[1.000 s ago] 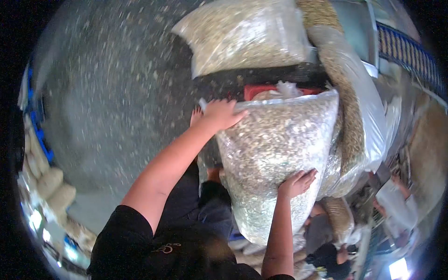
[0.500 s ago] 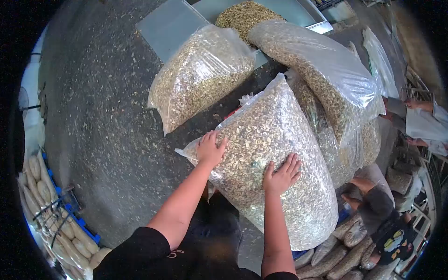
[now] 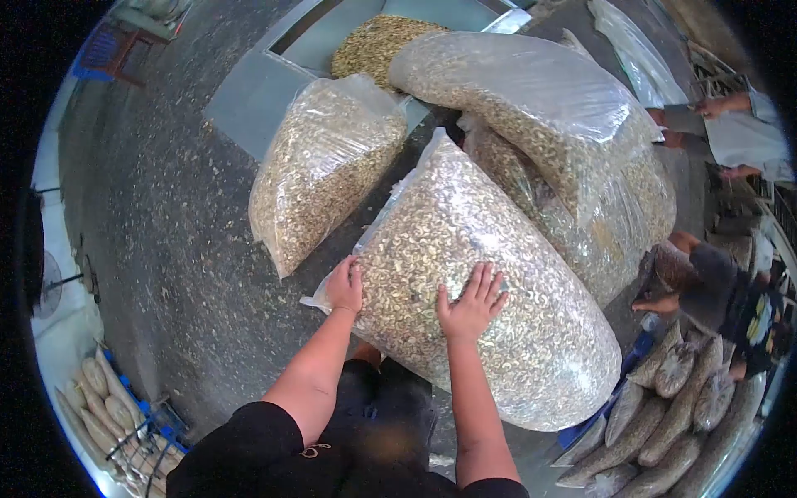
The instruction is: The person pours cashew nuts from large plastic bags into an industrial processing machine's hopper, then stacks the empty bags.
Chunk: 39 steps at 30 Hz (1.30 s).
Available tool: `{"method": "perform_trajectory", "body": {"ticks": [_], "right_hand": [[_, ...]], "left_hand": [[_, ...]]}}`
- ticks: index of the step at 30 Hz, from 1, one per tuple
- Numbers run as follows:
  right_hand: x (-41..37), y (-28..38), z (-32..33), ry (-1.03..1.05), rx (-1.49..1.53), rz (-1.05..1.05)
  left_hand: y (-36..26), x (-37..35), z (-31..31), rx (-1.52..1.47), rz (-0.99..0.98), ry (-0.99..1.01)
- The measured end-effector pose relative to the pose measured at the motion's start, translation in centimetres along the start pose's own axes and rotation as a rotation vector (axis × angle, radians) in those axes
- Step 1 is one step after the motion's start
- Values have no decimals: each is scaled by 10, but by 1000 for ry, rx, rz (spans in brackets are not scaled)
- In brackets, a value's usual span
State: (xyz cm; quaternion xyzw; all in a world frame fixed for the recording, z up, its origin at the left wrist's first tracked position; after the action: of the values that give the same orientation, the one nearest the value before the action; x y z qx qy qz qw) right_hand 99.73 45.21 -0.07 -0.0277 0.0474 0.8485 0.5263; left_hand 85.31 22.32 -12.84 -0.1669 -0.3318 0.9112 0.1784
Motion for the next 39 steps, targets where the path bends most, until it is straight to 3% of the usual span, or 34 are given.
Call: {"method": "perform_trajectory", "body": {"ticks": [39], "right_hand": [[-1, -19, -2, 237, 66, -67]], "left_hand": [[-3, 4, -5, -113, -194, -8]]}}
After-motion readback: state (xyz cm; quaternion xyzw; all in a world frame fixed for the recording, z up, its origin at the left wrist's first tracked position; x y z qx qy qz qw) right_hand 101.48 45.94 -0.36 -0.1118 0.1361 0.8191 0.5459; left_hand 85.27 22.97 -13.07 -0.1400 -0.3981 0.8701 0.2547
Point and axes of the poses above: each hand's wrist, its own x-axis towards the middle knuckle, its own z-axis out of the back of the hand, y = z × x, the point moved 5 cm from there along x, towards the middle knuckle, and after that the axes turned 13 degrees about -z, right-handed, at the moved point
